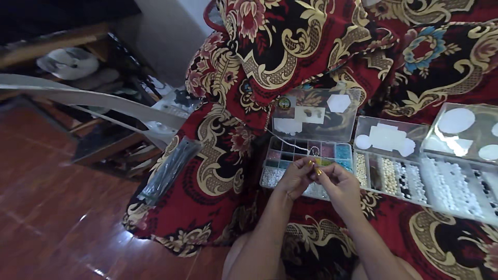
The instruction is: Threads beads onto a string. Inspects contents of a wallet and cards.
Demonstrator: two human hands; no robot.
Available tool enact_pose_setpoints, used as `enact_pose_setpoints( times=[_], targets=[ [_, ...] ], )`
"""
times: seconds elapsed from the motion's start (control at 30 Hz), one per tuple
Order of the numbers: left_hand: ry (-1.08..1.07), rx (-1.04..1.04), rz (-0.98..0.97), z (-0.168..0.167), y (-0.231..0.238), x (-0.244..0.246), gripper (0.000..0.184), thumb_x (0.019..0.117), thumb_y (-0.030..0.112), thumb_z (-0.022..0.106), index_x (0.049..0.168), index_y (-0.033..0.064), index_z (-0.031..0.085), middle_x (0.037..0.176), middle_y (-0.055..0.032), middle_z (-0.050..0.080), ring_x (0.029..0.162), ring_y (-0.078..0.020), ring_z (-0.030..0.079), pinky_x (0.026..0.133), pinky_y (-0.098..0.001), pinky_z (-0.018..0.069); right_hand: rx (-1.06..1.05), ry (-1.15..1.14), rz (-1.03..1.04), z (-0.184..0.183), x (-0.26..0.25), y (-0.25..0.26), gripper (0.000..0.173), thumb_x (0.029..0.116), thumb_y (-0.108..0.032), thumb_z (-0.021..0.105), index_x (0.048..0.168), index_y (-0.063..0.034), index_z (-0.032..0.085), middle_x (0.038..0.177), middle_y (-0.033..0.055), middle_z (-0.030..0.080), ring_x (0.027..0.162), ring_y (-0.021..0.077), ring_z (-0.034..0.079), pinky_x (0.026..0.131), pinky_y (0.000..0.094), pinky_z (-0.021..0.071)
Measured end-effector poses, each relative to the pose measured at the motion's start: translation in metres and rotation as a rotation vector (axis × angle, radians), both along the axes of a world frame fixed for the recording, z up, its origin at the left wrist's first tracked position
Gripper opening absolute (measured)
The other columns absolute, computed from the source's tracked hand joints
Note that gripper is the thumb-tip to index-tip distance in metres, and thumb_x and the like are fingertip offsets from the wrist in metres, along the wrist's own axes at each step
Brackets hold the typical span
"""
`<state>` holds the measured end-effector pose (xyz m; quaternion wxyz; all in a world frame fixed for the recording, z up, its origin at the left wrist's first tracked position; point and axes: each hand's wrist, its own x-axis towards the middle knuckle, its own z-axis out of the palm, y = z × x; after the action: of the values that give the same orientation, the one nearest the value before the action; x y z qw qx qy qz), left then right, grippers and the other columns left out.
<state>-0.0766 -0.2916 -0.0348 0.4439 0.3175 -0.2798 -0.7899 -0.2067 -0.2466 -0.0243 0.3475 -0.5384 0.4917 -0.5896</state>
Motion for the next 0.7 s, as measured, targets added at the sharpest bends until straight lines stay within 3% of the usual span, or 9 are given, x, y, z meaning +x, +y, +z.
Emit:
enact_pose_setpoints(
  times=[0.3,0.7],
  targets=[
    [-0.024,-0.077,-0.047,-0.002,-0.005,0.004,0.025,0.1021,0.001,0.044,0.09,0.0112,0.063,0.082,0.0037,0.07,0.071,-0.0051,0.066,0.071,-0.0226,0.0574,0.024,-0.008,0.008,0.0,0.0,0.0,0.007,0.0891,-0.01,0.065,0.088,-0.006,0.07,0.075,-0.0055,0.072,0.065,-0.0008,0.068,0.063,0.0169,0.0593],
    [-0.107,-0.201,-0.116,0.0,-0.011,0.011,0.02,0.0974,0.003,0.052,0.085,0.0138,0.063,0.081,0.0059,0.07,0.072,-0.0044,0.067,0.07,-0.023,0.0578,0.162,-0.203,0.106,0.007,-0.005,0.001,0.009,0.0891,-0.005,0.063,0.084,-0.0071,0.069,0.071,-0.0025,0.071,0.064,0.0061,0.07,0.065,0.0221,0.0613]
  ],
)
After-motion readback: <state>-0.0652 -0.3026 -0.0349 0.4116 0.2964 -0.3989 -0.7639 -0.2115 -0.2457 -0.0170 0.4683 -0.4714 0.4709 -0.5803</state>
